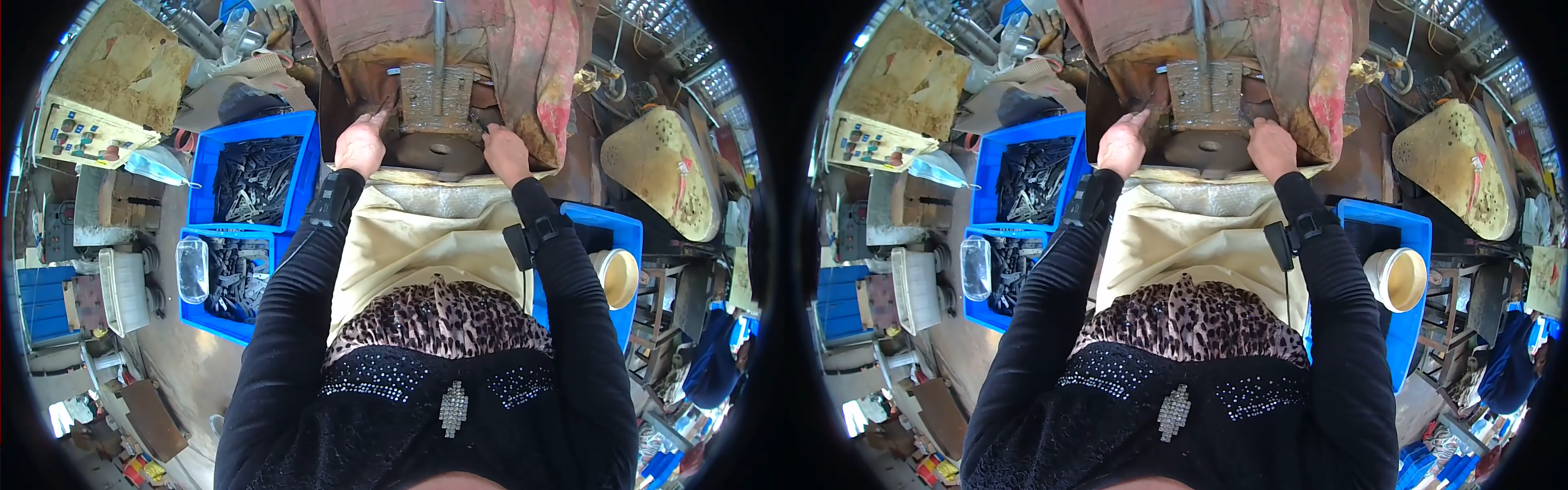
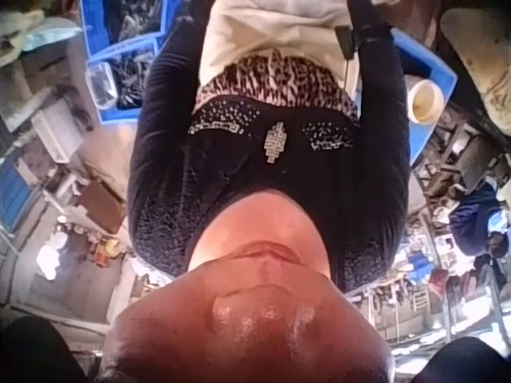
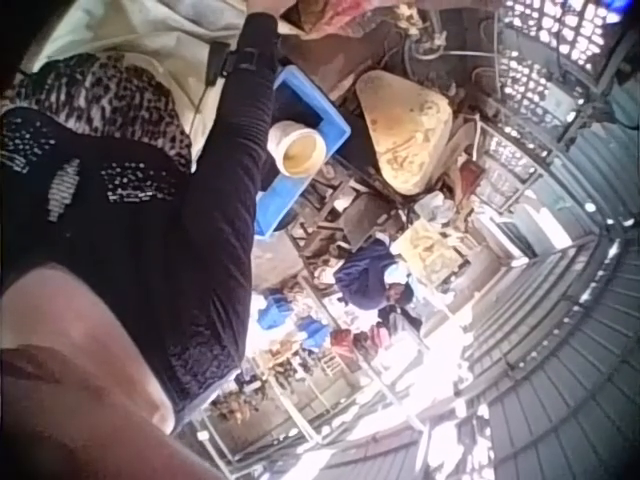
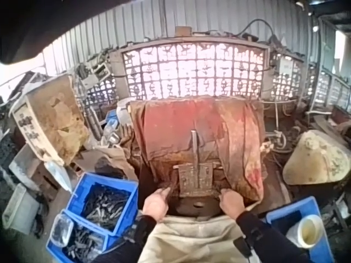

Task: Assembling small metal components into a jig and using a manual press.

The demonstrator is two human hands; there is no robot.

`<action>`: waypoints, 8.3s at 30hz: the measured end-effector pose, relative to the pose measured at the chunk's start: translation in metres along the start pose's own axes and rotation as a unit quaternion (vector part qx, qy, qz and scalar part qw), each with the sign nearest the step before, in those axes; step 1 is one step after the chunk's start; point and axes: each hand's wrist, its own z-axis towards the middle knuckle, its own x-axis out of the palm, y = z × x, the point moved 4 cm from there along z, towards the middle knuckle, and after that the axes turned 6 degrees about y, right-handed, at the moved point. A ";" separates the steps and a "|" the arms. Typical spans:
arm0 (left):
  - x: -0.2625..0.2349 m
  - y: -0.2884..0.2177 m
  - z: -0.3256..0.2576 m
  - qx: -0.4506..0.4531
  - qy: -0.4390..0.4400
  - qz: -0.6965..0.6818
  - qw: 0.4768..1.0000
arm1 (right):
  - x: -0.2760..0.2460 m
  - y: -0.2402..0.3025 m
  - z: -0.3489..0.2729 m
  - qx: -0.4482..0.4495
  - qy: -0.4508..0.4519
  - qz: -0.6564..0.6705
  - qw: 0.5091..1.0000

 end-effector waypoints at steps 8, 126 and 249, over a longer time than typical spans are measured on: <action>0.003 0.002 0.002 -0.009 -0.003 0.001 1.000 | 0.013 -0.042 0.007 0.225 0.219 0.578 0.753; 0.013 0.007 0.013 -0.027 -0.081 -0.284 0.955 | -0.062 0.053 0.041 0.026 0.199 0.894 0.401; 0.054 0.010 0.049 0.211 0.031 0.110 0.971 | -0.082 0.105 -0.134 -0.295 0.047 0.123 0.947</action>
